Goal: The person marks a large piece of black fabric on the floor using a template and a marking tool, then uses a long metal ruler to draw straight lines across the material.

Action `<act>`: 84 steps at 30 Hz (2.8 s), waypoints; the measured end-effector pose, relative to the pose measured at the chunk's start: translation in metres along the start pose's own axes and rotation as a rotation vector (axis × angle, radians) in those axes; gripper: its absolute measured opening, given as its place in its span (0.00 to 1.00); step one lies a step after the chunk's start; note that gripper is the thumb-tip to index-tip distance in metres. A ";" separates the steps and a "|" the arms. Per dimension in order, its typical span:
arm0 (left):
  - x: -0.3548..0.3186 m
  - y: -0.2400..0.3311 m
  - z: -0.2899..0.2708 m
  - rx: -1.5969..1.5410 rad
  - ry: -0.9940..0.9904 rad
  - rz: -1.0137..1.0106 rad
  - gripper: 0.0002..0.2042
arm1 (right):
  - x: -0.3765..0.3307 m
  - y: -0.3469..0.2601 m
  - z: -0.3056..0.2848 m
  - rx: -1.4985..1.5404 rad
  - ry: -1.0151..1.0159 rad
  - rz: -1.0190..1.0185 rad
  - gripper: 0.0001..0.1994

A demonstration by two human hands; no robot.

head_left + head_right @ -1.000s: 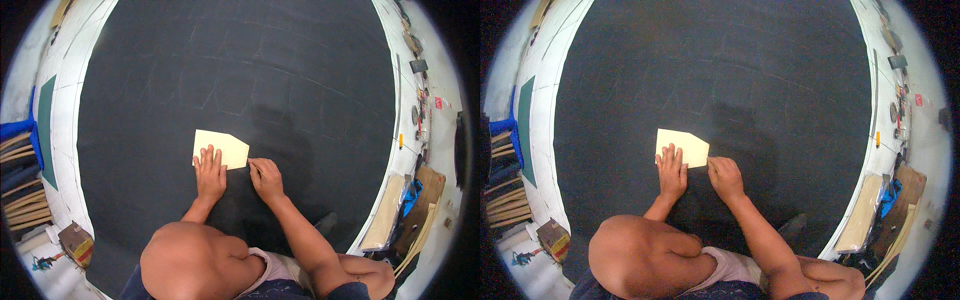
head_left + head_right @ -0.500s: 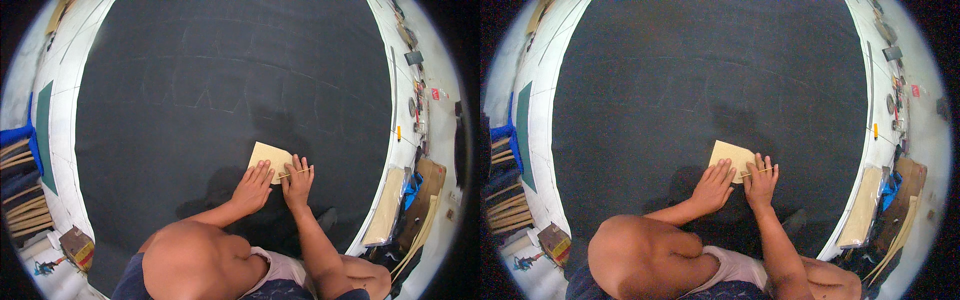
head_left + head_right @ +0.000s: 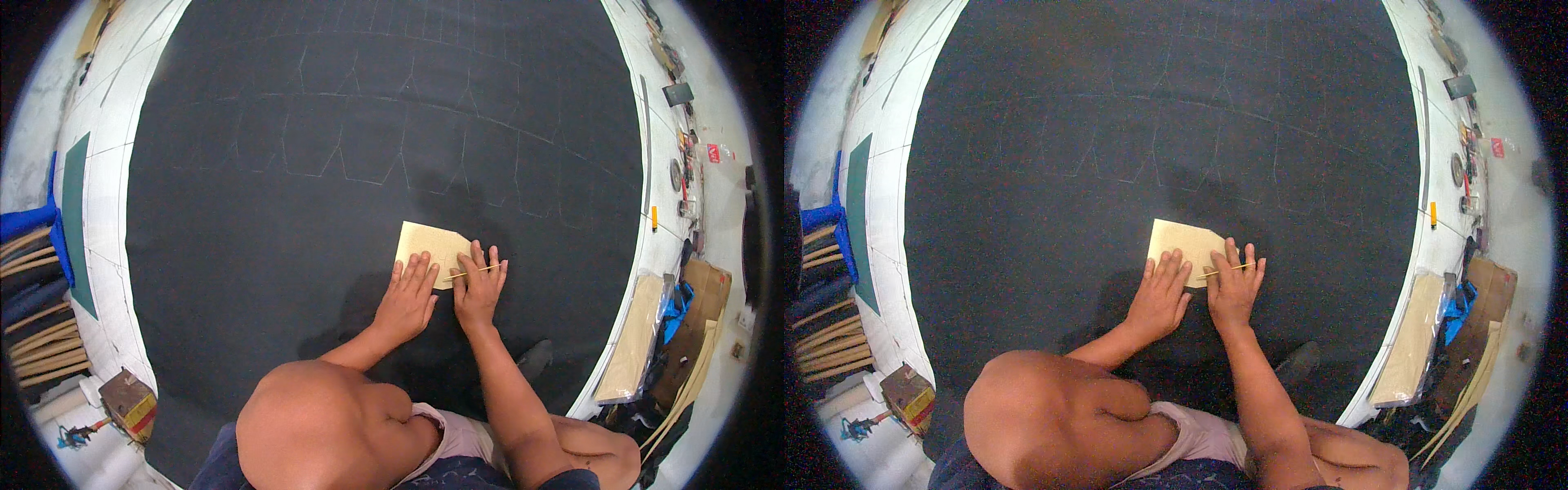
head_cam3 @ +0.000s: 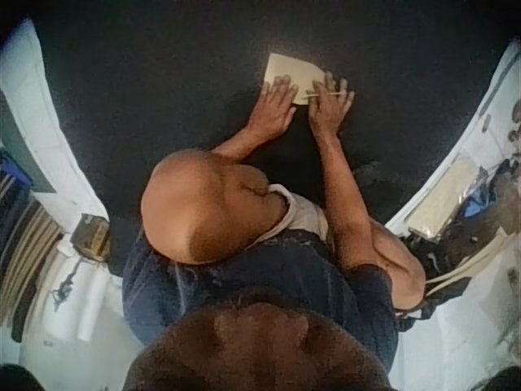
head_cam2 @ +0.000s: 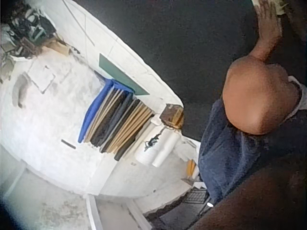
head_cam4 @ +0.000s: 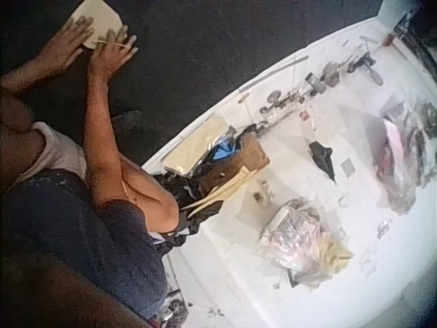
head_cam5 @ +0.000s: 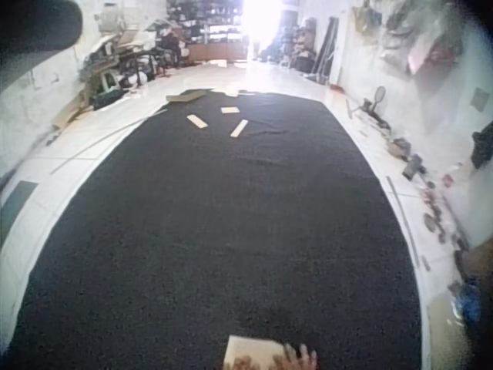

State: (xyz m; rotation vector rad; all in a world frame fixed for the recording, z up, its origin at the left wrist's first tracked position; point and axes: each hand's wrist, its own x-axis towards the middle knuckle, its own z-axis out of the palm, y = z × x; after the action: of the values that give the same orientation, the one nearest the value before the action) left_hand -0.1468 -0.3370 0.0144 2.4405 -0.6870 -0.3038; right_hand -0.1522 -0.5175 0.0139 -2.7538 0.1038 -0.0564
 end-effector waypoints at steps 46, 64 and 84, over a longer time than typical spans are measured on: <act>0.004 0.002 0.002 0.082 -0.088 -0.018 0.31 | -0.021 0.011 -0.026 0.383 0.207 0.181 0.12; 0.004 -0.004 -0.019 -0.177 0.046 0.193 0.22 | -0.022 0.025 -0.027 -0.163 0.024 -0.068 0.16; 0.095 0.130 0.007 0.078 -0.424 0.476 0.35 | -0.014 0.175 -0.244 0.093 -0.045 -0.018 0.16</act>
State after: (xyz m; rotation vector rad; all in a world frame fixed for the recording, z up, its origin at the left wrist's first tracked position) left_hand -0.1220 -0.4825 0.0802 2.2074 -1.4523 -0.6137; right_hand -0.1900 -0.7690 0.1731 -2.6616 0.0632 -0.0043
